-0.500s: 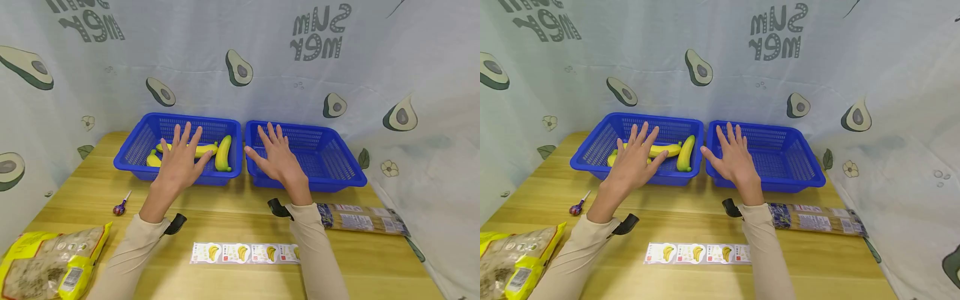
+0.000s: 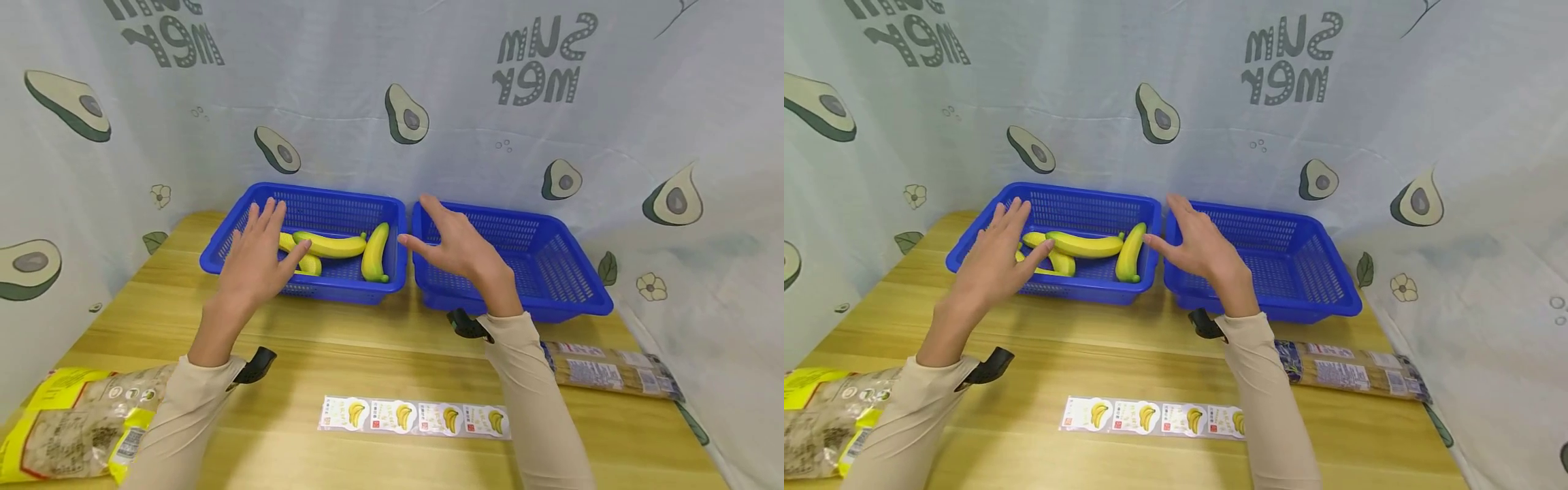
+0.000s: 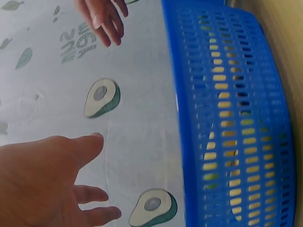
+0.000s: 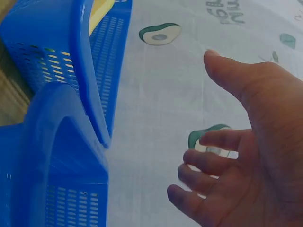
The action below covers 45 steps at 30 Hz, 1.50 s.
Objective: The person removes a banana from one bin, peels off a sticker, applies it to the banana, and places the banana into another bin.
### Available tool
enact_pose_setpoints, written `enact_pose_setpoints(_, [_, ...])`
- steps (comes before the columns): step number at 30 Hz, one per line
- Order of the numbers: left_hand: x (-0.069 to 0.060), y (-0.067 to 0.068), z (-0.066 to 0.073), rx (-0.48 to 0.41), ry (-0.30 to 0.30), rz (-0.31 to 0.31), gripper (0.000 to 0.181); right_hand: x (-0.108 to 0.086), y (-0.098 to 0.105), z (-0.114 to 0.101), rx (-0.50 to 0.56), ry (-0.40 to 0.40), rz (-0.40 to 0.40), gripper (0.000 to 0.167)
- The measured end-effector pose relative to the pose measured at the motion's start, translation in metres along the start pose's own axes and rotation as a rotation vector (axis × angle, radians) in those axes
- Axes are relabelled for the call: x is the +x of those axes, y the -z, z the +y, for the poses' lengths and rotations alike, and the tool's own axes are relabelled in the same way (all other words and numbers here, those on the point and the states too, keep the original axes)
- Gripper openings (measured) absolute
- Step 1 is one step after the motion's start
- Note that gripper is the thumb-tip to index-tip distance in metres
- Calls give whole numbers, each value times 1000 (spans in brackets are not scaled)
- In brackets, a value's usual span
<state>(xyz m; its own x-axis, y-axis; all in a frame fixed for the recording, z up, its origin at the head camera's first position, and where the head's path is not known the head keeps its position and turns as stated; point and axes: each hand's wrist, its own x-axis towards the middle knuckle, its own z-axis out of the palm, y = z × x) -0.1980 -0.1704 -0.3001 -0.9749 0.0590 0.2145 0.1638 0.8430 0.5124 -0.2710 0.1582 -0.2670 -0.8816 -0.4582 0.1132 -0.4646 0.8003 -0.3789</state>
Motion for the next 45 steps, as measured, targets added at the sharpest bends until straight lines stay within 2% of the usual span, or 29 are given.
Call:
enact_pose_setpoints(6, [-9, 16, -19, -122, -5, 41, 79, 21, 4, 3, -35, 110, -4, 87])
enact_pose_setpoints(12, [-16, 23, -31, -199, 12, 135, 71, 40, 7, 7, -27, 217, -23, 80])
enact_pose_setpoints(15, [-18, 24, -37, -223, 48, 190, 66, 47, 9, 10, 1, 260, -14, 76])
enact_pose_setpoints(18, [-21, 27, -44, -238, 111, 226, 62, 53, 11, 12, 45, 272, -13, 75])
enact_pose_setpoints(21, [-24, 32, -53, -247, 186, 201, 61, 60, 12, 13, 72, 277, -32, 75])
enact_pose_setpoints(30, [-23, 51, -69, -249, 400, 44, 63, 82, 6, 11, 180, 308, -59, 70])
enact_pose_setpoints(35, [-20, 49, -80, -269, 448, 38, 59, 91, 5, 7, 192, 303, -79, 68])
enact_pose_setpoints(41, [-18, 46, -91, -368, 482, 24, 56, 101, 2, -3, 252, 297, -102, 67])
enact_pose_setpoints(45, [-16, 42, -96, -444, 503, 38, 51, 111, -1, -7, 298, 284, -125, 66])
